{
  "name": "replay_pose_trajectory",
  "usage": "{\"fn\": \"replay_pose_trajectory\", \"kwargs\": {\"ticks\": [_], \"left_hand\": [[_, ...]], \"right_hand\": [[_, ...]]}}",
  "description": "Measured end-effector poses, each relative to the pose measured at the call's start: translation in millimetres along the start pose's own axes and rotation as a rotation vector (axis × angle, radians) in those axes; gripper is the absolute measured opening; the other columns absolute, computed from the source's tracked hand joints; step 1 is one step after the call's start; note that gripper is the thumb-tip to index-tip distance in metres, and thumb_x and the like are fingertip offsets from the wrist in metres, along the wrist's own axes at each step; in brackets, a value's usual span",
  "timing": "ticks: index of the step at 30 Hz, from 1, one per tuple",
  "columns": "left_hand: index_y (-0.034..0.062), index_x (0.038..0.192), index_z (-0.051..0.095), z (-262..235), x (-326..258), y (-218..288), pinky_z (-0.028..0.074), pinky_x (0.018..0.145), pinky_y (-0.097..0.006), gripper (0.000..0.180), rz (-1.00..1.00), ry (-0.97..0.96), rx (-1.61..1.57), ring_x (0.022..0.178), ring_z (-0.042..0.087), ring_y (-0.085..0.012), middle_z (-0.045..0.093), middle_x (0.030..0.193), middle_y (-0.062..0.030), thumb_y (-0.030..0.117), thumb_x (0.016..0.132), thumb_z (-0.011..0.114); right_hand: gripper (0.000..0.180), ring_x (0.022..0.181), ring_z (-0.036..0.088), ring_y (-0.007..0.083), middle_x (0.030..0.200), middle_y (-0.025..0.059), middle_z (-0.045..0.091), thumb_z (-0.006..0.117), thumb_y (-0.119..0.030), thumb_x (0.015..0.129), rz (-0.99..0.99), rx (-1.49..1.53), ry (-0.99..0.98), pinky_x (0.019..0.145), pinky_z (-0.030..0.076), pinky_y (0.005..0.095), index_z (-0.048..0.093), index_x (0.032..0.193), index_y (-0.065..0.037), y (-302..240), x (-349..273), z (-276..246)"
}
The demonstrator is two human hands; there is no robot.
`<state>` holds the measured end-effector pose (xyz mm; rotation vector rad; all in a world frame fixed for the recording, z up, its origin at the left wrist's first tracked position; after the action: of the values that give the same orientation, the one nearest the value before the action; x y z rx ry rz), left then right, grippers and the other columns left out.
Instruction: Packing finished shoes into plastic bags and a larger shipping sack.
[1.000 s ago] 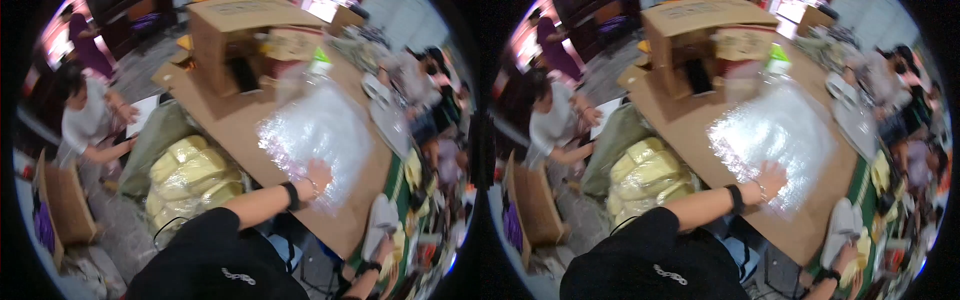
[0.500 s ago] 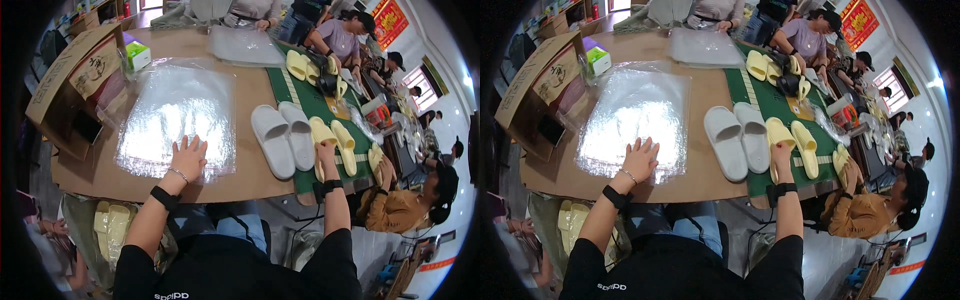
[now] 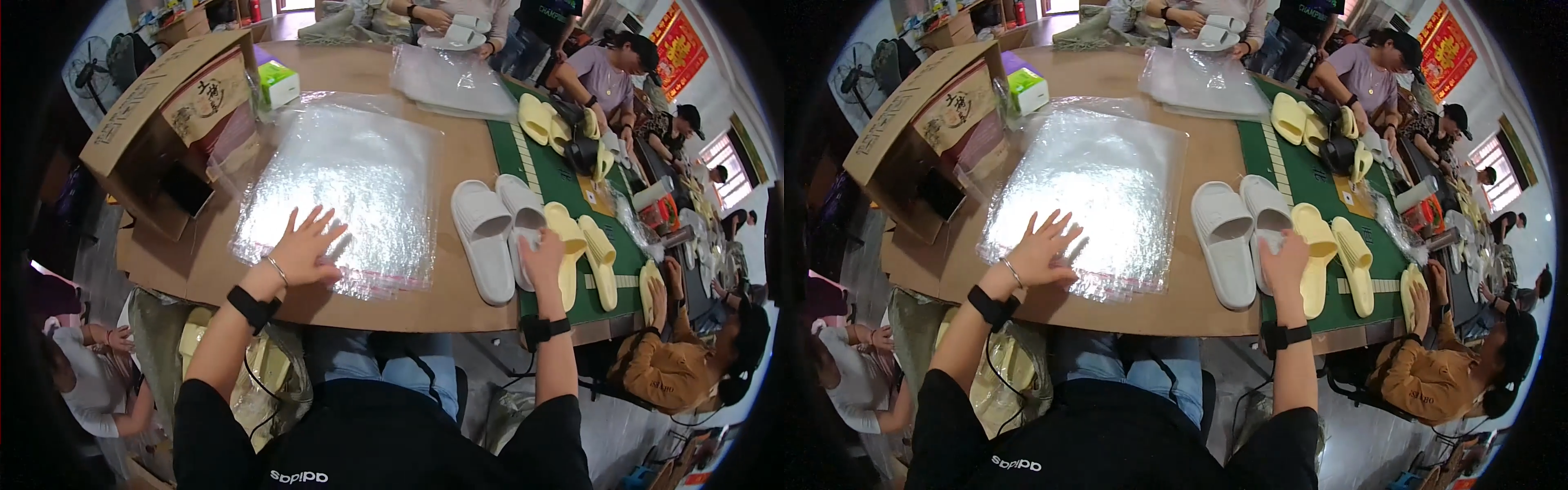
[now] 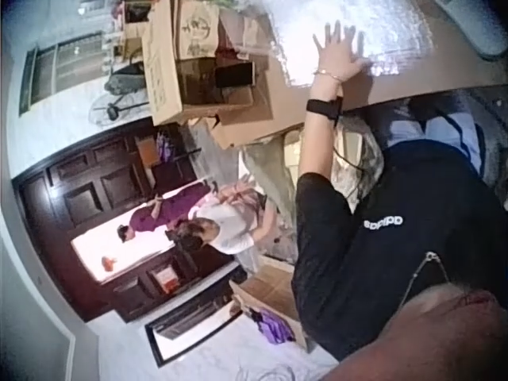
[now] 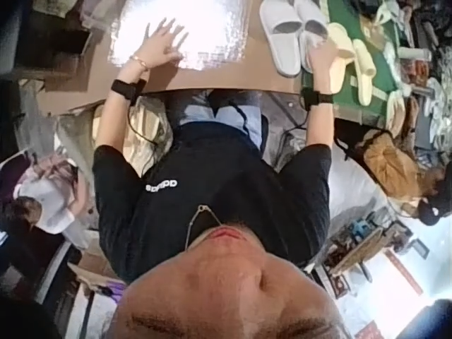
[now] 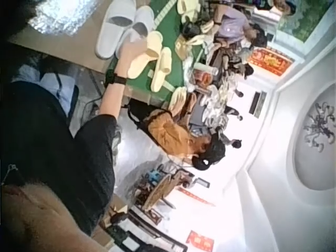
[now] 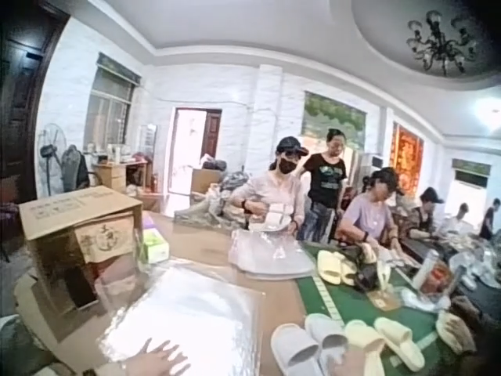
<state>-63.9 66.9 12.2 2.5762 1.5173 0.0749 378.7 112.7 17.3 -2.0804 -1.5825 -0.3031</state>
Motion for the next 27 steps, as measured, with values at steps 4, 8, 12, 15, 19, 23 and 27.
{"fn": "replay_pose_trajectory", "kwargs": {"ticks": [4, 8, 12, 15, 19, 23, 27], "left_hand": [[0.0199, 0.135, 0.035, 0.8, -1.3, -28.6, 0.011, 0.106, -0.053, 0.073, -0.071, -0.09, 0.066, 0.133, 0.02, -0.0339, 0.028, 0.142, -0.014, 0.049, 0.074, 0.062], [0.0173, 0.13, 0.042, 5.9, 3.6, -31.9, 0.022, 0.105, -0.047, 0.059, -0.073, -0.089, -0.01, 0.127, 0.031, -0.0343, 0.038, 0.136, -0.0128, 0.04, 0.078, 0.06], [0.0105, 0.115, 0.051, 3.9, 12.8, -30.5, 0.036, 0.093, -0.038, 0.035, 0.027, 0.006, 0.023, 0.107, 0.048, -0.0295, 0.053, 0.114, -0.0096, 0.026, 0.083, 0.054], [0.0093, 0.112, 0.055, 4.6, 19.4, -34.7, 0.037, 0.092, -0.038, 0.03, 0.02, -0.045, -0.035, 0.107, 0.048, -0.0275, 0.056, 0.111, -0.0102, 0.023, 0.086, 0.05], [0.0086, 0.11, 0.059, -1.2, 16.3, -32.0, 0.032, 0.097, -0.041, 0.03, -0.009, 0.124, -0.192, 0.113, 0.046, -0.0273, 0.056, 0.114, -0.0137, 0.024, 0.09, 0.044], [0.0105, 0.124, 0.049, 4.7, 22.1, -25.7, 0.024, 0.103, -0.046, 0.047, 0.029, 0.005, -0.237, 0.124, 0.036, -0.0305, 0.044, 0.13, -0.0161, 0.036, 0.085, 0.051], [0.019, 0.138, 0.03, 8.6, 11.5, -5.3, 0.022, 0.103, -0.052, 0.089, 0.098, -0.059, -0.045, 0.129, 0.025, -0.038, 0.031, 0.14, -0.0155, 0.055, 0.065, 0.067]], "right_hand": [[0.051, 0.105, 0.048, 0.0379, 0.105, 0.0235, 0.052, 0.06, -0.041, 0.077, -0.307, 0.084, -0.24, 0.087, 0.039, 0.0452, 0.054, 0.101, 0.004, -30.7, 1.1, 30.2], [0.041, 0.085, 0.059, 0.038, 0.094, 0.022, 0.058, 0.055, -0.036, 0.081, -0.256, -0.194, -0.371, 0.073, 0.048, 0.0447, 0.056, 0.095, 0.003, -45.3, 16.4, 42.4], [0.035, 0.078, 0.057, 0.0406, 0.079, 0.0238, 0.059, 0.048, -0.028, 0.084, -0.354, -0.095, -0.287, 0.073, 0.046, 0.0472, 0.058, 0.075, 0.004, -40.9, 21.5, 47.9], [0.034, 0.075, 0.058, 0.0406, 0.073, 0.0241, 0.059, 0.048, -0.026, 0.082, -0.401, -0.056, -0.26, 0.068, 0.046, 0.0481, 0.059, 0.068, 0.003, -40.5, 18.6, 37.9], [0.027, 0.073, 0.056, 0.0431, 0.074, 0.0259, 0.058, 0.049, -0.018, 0.08, -0.311, 0.204, -0.355, 0.065, 0.044, 0.048, 0.058, 0.071, 0.005, -50.7, -10.0, 9.3], [0.017, 0.074, 0.056, 0.0423, 0.078, 0.0247, 0.059, 0.051, -0.011, 0.078, -0.357, 0.452, -0.397, 0.064, 0.044, 0.045, 0.06, 0.08, 0.003, -66.2, -42.2, -34.9], [0.018, 0.076, 0.057, 0.0412, 0.08, 0.0239, 0.06, 0.05, -0.009, 0.078, -0.405, 0.588, -0.399, 0.065, 0.045, 0.0437, 0.061, 0.087, 0.003, -81.5, -60.4, -60.7]]}}
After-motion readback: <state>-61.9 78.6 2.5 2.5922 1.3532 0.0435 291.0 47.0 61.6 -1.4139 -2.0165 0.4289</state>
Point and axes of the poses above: each hand's wrist, its own x-axis towards the middle knuckle, its own z-axis out of the palm, y = z × x, the point moved 4 cm from there along x, towards the middle knuckle
